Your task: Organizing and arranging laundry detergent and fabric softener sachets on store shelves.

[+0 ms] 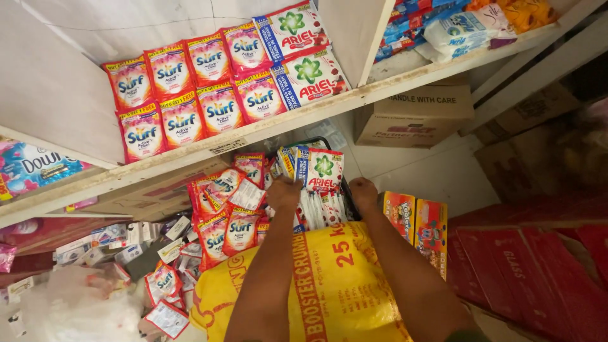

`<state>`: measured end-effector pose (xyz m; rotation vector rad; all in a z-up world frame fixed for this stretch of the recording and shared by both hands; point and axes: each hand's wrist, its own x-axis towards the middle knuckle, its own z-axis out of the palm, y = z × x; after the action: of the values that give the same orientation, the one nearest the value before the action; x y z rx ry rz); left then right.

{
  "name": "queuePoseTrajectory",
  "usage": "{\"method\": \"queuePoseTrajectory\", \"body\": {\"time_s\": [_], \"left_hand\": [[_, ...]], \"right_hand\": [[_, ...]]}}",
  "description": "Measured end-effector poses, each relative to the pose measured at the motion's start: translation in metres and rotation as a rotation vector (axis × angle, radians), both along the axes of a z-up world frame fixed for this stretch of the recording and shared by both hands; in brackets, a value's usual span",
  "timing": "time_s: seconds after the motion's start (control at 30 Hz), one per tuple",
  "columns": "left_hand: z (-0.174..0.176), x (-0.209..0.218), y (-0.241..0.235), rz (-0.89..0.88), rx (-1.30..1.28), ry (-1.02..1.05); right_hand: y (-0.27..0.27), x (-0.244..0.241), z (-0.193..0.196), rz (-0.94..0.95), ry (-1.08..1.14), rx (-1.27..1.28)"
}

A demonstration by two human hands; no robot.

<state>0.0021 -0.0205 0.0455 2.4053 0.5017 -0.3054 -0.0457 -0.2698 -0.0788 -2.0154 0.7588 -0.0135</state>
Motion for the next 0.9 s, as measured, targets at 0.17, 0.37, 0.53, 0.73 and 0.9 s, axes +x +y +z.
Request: {"method": "queuePoseTrajectory", "body": {"time_s": [0.17,0.37,0.53,0.73,0.9], "left_hand": [[-0.018,0.004,-0.005,0.001,0.094,-0.025],[-0.037,0.010,-0.004,-0.049,0.129,-0.139],[-0.026,0.016,-0.016,-0.299,0.076,-0.548],[0.056,-0.008,-0.029,-0.229,-0.618,-0.512],[0.148,-0.056,-0.002,-0.053,-1.163,-0.252]], "right_hand": [[0.007,-0.007,-0.006,0.061,-0.072,-0.120],[0.019,-0.003,0.015,0.073,-0.030,-0.013],[0.006,0.007,-0.023,0.088,-0.097,-0.009],[-0.011,0.021,-0.002,-0.055,-0.123,0.298],[0.037,-0.017,0.222,-0.014,0.037,1.299]]}}
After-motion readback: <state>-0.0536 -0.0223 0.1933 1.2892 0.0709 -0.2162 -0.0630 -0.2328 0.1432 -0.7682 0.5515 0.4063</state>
